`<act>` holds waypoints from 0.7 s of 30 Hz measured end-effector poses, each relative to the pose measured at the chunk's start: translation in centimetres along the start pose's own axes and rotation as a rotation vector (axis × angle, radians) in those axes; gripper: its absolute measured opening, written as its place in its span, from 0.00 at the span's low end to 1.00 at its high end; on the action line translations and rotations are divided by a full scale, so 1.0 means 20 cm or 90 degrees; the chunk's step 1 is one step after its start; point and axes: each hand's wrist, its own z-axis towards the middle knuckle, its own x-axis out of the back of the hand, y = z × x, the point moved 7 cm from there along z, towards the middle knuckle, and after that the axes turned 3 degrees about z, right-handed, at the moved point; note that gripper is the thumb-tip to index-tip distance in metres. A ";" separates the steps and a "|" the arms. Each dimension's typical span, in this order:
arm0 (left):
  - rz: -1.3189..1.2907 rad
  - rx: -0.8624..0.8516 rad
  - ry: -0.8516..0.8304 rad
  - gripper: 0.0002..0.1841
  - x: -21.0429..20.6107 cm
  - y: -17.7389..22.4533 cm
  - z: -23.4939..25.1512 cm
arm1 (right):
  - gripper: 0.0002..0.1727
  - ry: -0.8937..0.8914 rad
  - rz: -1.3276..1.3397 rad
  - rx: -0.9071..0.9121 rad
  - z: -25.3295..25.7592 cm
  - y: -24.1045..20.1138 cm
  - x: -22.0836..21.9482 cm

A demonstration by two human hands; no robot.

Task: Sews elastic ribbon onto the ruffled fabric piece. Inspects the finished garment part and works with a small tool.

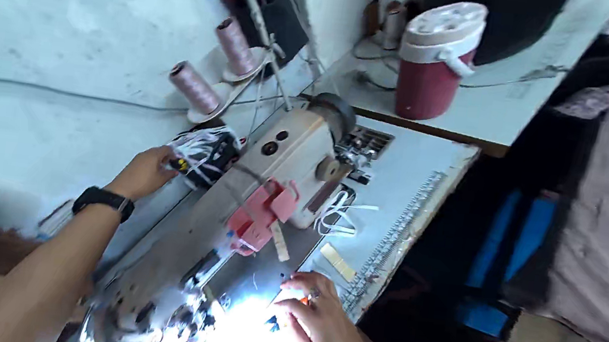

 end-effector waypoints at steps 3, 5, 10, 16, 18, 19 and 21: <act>-0.008 0.066 -0.011 0.24 -0.04 -0.05 0.05 | 0.10 -0.044 0.012 -0.013 0.00 0.00 -0.01; -0.013 0.111 -0.001 0.26 -0.07 -0.06 0.07 | 0.09 -0.065 0.022 -0.026 0.00 0.00 -0.02; -0.052 0.167 0.023 0.31 -0.07 -0.09 0.08 | 0.09 -0.063 0.030 -0.034 0.00 0.01 -0.03; -0.152 0.203 0.154 0.32 0.31 -0.23 -0.08 | 0.11 -0.018 0.023 -0.027 0.00 0.03 -0.03; -0.103 0.205 0.179 0.25 0.52 -0.17 -0.22 | 0.12 -0.004 0.029 -0.033 0.00 0.03 -0.03; -0.057 0.196 0.195 0.19 0.61 -0.16 -0.30 | 0.12 -0.002 0.035 -0.037 0.01 0.02 -0.03; 0.040 0.172 0.237 0.14 0.77 -0.14 -0.50 | 0.12 0.004 0.038 -0.040 0.01 0.02 -0.03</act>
